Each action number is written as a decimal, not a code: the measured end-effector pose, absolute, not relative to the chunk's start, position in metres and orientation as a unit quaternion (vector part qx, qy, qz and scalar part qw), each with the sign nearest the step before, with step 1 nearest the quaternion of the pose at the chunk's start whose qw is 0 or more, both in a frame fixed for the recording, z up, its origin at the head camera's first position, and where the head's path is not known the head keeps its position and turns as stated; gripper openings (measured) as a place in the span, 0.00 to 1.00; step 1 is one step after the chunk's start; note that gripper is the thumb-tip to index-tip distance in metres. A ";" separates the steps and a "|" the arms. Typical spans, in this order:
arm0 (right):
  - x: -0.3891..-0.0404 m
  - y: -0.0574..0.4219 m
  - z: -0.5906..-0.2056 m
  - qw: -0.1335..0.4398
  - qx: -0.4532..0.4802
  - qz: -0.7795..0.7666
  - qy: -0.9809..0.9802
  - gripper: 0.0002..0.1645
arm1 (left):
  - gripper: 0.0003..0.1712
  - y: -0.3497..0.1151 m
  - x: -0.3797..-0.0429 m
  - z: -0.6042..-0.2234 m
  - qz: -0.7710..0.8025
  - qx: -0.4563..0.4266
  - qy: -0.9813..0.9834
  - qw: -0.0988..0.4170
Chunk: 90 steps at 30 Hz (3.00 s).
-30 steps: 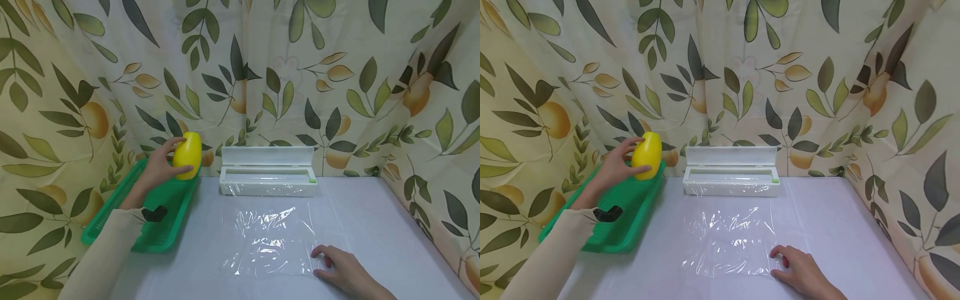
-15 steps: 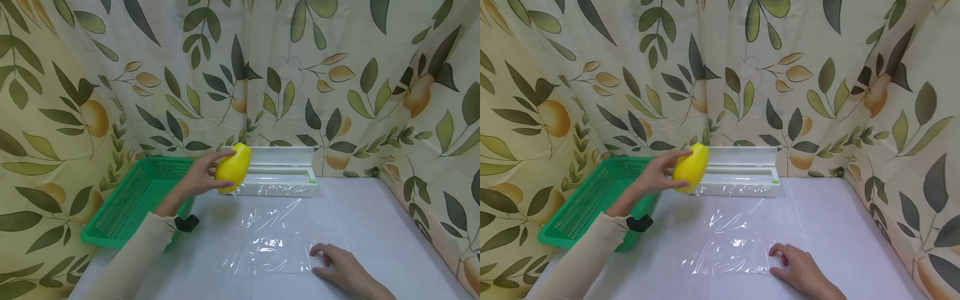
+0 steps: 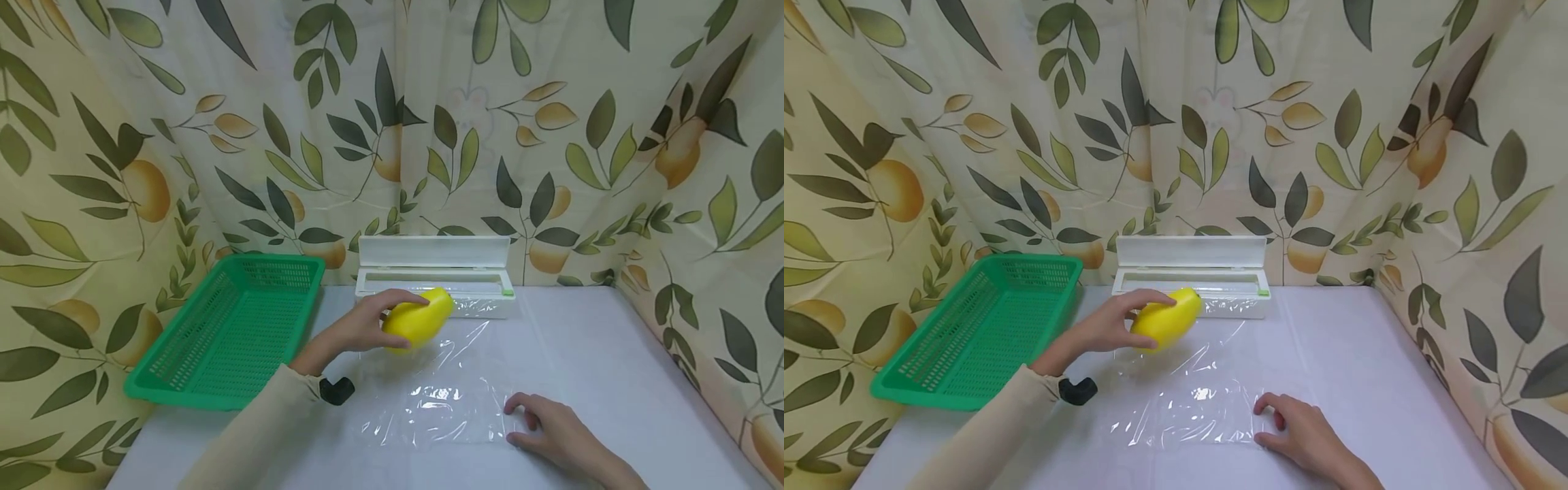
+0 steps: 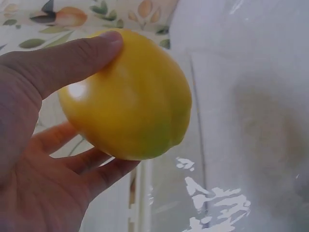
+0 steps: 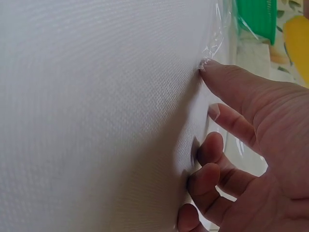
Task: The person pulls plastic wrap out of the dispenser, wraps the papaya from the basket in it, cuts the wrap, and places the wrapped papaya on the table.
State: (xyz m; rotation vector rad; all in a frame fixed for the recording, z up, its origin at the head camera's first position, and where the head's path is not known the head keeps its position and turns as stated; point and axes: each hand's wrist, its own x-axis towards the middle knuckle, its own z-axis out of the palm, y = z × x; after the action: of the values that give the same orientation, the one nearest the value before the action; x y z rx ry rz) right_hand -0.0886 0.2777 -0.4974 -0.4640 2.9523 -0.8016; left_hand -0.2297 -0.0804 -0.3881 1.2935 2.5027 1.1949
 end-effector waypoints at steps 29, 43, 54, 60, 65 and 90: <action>-0.092 0.270 -0.495 0.063 -0.074 -0.251 0.963 0.24 | 0.39 -0.041 -0.221 -0.442 0.272 0.438 0.837 0.183; -0.093 0.269 -0.496 0.066 -0.077 -0.254 0.962 0.24 | 0.40 -0.042 -0.223 -0.442 0.260 0.439 0.834 0.209; -0.092 0.271 -0.496 0.043 -0.106 -0.268 0.956 0.23 | 0.37 -0.044 -0.217 -0.444 0.273 0.444 0.835 0.178; -0.093 0.271 -0.496 0.052 -0.123 -0.287 0.949 0.19 | 0.38 -0.046 -0.215 -0.444 0.270 0.431 0.847 0.156; -0.093 0.273 -0.496 0.046 -0.150 -0.299 0.941 0.14 | 0.38 -0.054 -0.209 -0.450 0.283 0.392 0.868 0.117; -0.087 0.285 -0.495 0.050 -0.181 -0.294 0.937 0.10 | 0.20 -0.154 -0.141 -0.501 0.347 0.355 0.867 0.049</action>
State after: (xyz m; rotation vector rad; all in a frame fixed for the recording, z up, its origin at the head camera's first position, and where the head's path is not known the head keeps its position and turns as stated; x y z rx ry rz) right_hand -0.0865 0.2853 -0.4950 -0.5510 2.8544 -0.8964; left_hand -0.1411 -0.1538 -0.5014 1.0828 2.6414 1.0574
